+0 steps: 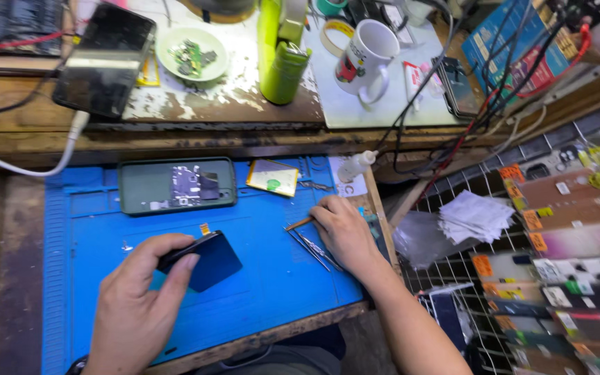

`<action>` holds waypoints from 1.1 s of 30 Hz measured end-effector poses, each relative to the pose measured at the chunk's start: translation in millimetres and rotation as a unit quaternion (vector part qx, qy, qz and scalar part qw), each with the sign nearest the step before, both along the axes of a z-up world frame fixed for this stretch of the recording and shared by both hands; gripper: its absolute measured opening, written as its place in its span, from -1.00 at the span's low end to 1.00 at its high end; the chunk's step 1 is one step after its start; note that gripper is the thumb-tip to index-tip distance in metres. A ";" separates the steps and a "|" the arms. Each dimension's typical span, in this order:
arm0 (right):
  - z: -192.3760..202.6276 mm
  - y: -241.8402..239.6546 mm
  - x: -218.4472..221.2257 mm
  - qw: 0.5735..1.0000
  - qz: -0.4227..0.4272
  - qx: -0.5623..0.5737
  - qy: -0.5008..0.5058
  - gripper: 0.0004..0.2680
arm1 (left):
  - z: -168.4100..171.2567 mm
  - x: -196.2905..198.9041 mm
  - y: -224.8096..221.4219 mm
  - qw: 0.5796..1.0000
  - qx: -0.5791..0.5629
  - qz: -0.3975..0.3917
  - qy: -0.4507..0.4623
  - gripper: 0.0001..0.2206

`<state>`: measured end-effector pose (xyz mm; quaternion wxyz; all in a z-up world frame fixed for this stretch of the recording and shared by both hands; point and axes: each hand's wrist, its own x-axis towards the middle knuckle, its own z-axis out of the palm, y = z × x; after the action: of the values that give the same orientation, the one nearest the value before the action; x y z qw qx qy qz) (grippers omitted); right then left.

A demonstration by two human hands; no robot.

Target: The person repairs a smartphone by removing the battery and applying adhesive to the screen edges. They use a plastic pry tool to separate the screen from the frame and then reassemble the device. Finally, the person powers on the phone to verify the repair.

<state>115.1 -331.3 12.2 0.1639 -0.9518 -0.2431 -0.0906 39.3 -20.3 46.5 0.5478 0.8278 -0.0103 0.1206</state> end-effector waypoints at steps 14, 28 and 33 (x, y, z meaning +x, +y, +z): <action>21.0 67.6 -2.4 0.811 0.156 0.541 0.160 -0.86 | -24.4 50.5 -20.8 0.970 -0.232 -0.048 0.054 -0.79; 6.2 97.8 31.7 0.897 0.172 0.389 0.118 -0.84 | -38.6 63.0 -19.0 0.980 -0.172 -0.028 0.098 -0.80; 6.8 100.2 30.5 0.916 0.175 0.350 0.090 -0.83 | -38.8 60.5 -19.9 0.975 -0.203 -0.045 0.075 -0.82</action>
<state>145.6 -231.0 19.1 0.5206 -0.7799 -0.3432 -0.0533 99.8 -40.2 7.7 0.7082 0.7050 0.0180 0.0325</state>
